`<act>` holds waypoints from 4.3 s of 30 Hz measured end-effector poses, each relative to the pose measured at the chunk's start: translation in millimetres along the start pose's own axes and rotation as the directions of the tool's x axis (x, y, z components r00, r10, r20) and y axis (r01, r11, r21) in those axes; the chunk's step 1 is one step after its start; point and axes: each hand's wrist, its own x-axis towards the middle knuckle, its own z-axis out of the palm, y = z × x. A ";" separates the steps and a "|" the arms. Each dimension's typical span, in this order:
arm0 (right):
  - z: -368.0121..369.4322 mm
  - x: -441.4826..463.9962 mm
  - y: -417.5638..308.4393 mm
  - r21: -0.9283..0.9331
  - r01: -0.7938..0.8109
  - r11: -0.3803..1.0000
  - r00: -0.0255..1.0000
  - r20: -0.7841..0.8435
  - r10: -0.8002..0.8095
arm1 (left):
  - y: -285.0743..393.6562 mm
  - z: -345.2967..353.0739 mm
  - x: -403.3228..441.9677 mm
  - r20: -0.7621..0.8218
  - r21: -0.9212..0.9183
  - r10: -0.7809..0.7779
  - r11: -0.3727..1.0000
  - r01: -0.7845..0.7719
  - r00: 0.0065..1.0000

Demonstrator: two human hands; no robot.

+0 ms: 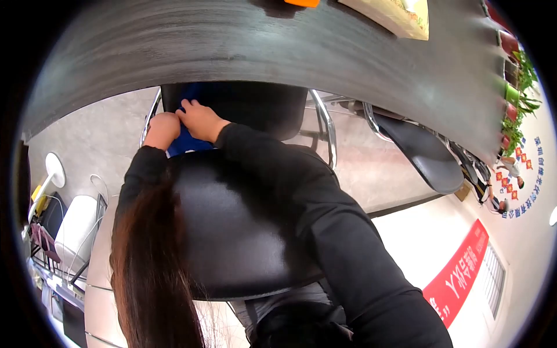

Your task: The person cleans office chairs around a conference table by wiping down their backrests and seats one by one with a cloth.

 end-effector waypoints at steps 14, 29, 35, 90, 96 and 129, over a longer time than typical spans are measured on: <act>-89.5 -149.9 48.1 -0.529 -0.469 0.708 0.685 0.288 0.669 | 154.6 -109.4 -65.7 0.250 -0.036 0.355 0.933 -0.358 0.901; -275.2 -280.6 -192.1 0.012 -0.412 0.911 0.908 0.083 0.410 | 168.8 -203.2 -334.6 -0.398 -0.149 0.253 0.930 -0.335 0.882; -275.6 -366.4 -268.8 0.190 -0.375 0.908 0.751 -0.512 0.417 | 221.5 -162.8 -382.2 -0.852 -0.135 -0.022 0.974 -0.181 0.523; -360.0 -195.9 -146.4 0.088 -0.207 0.974 0.411 -0.896 0.168 | 166.8 -300.9 -199.4 -0.862 -0.129 -0.077 0.989 -0.070 0.500; -345.7 -209.7 -157.5 0.088 -0.221 0.971 0.452 -0.873 0.182 | 162.6 -272.2 -203.7 -0.874 -0.109 -0.069 0.992 -0.057 0.481; -265.2 -304.1 -306.1 0.555 -0.037 0.831 0.558 -0.678 0.478 | 168.5 -177.0 -426.2 -0.515 -0.819 -0.483 0.520 -0.240 0.708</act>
